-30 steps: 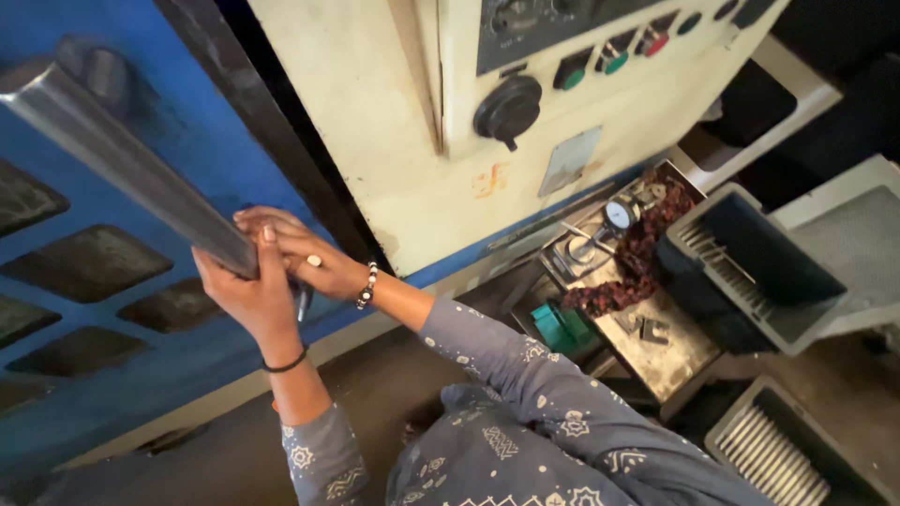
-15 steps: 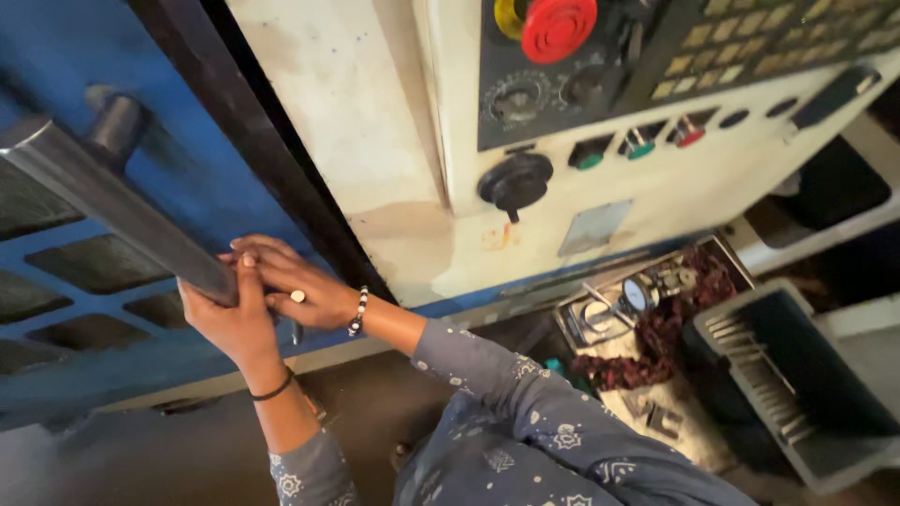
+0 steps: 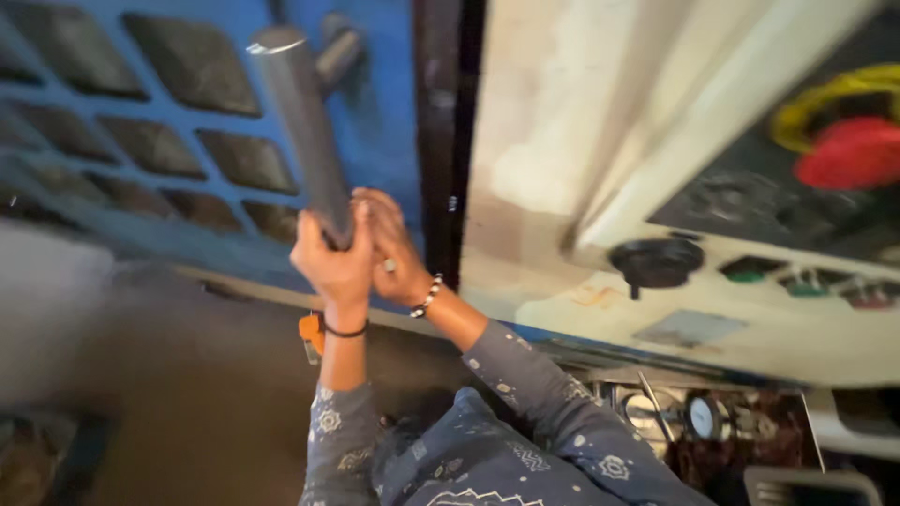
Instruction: The person operates a metal machining machine by inserting cylindrical metal rods into the machine, closing the door, and pressing a green button to start the process. They repeat this cycle multiple times, retrieving processed rods and placing them into bins.
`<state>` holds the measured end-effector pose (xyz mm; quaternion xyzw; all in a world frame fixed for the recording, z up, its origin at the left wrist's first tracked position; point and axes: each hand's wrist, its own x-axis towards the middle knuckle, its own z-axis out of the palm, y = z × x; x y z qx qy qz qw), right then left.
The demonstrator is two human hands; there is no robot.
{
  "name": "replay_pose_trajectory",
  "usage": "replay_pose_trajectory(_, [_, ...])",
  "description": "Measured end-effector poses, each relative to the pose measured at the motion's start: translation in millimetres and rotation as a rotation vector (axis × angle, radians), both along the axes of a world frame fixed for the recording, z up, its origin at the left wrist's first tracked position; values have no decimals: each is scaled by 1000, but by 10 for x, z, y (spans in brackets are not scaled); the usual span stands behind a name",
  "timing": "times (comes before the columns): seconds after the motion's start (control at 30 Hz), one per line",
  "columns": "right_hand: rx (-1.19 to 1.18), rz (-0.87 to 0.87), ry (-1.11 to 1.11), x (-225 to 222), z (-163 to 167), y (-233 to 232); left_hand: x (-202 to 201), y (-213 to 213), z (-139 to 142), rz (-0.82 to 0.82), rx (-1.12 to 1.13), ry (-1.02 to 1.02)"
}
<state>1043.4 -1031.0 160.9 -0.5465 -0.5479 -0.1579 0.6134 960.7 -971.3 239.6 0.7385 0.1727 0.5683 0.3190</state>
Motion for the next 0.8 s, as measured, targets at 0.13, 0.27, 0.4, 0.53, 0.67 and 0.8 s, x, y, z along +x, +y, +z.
replay_pose_trajectory(0.13, [-57,5,-1,64,3,26,88,40,-33,79,47,4])
replay_pose_trajectory(0.27, [-164,37,27,122,55,36,135,141,-90,84,19,20])
replay_pose_trajectory(0.4, [-89,203,107,146,70,14,150,290,-188,106,56,7])
replay_pose_trajectory(0.53, [105,378,551,19,-141,12,124,487,-287,93,61,26])
replay_pose_trajectory(0.67, [403,653,1460,183,-581,39,27,776,-339,83,46,83])
replay_pose_trajectory(0.8, [495,763,1885,568,-1087,23,-94,1054,-348,32,15,61])
